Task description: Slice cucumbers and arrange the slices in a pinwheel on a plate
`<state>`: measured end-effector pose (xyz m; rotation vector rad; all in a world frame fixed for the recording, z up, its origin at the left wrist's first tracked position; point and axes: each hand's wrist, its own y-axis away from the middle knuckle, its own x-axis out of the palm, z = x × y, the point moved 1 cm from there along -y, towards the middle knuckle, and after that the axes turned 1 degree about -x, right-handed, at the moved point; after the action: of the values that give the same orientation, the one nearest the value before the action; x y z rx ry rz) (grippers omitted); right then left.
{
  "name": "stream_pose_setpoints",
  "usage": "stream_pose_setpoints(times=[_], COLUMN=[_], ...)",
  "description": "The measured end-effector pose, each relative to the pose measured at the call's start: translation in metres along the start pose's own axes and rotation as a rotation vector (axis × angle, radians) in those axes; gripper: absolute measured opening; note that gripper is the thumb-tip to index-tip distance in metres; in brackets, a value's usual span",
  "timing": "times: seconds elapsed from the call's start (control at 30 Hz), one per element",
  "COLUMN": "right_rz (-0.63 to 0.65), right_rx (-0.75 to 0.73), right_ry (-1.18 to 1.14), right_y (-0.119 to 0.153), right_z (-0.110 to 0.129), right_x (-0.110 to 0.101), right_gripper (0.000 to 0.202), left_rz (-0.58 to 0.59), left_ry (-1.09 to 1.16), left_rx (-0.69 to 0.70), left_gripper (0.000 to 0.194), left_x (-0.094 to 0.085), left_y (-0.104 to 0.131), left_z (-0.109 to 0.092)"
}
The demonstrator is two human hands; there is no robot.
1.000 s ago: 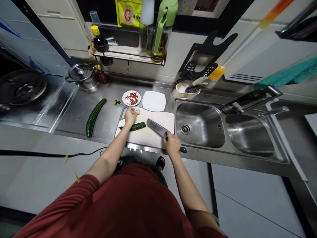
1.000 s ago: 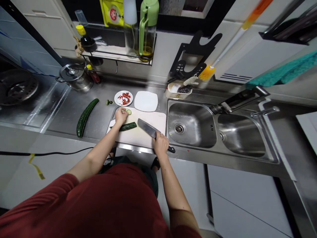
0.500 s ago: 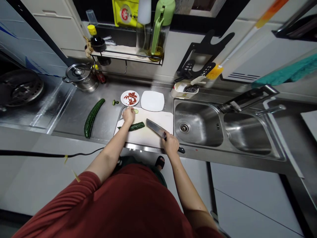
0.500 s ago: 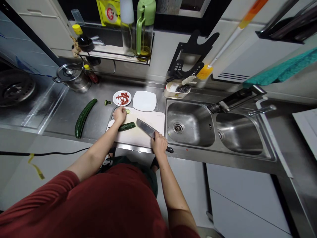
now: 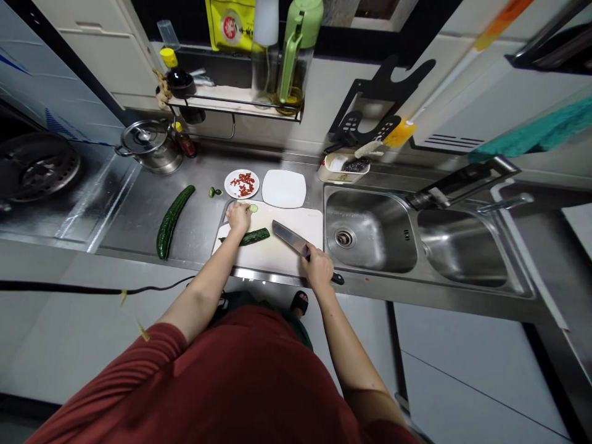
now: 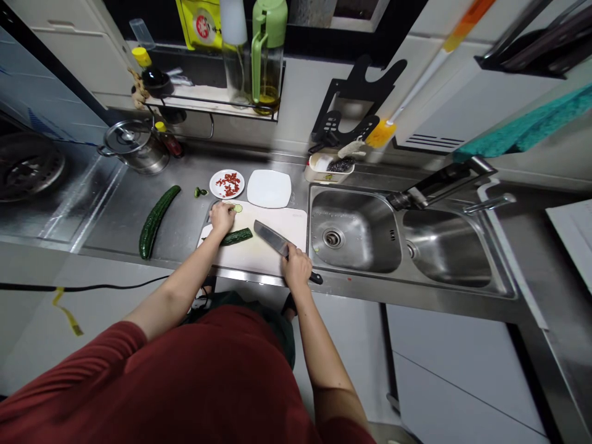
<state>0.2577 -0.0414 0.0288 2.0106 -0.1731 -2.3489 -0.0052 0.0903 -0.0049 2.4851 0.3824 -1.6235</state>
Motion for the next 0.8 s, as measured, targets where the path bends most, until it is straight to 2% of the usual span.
stream_pose_setpoints(times=[0.5,0.8], right_rz=[0.03,-0.002], right_rx=[0.008,0.03], right_ry=[-0.019,-0.13], right_y=[-0.006,-0.009], right_z=[0.007,0.011], right_x=[-0.002,-0.006], right_gripper=[0.04,0.038], left_rz=[-0.012,-0.054], left_ry=[-0.003,0.083], left_rx=[-0.01,-0.059], left_gripper=[0.022,0.025], left_x=[-0.003,-0.019], left_y=[0.0,0.018], left_z=[-0.001,0.0])
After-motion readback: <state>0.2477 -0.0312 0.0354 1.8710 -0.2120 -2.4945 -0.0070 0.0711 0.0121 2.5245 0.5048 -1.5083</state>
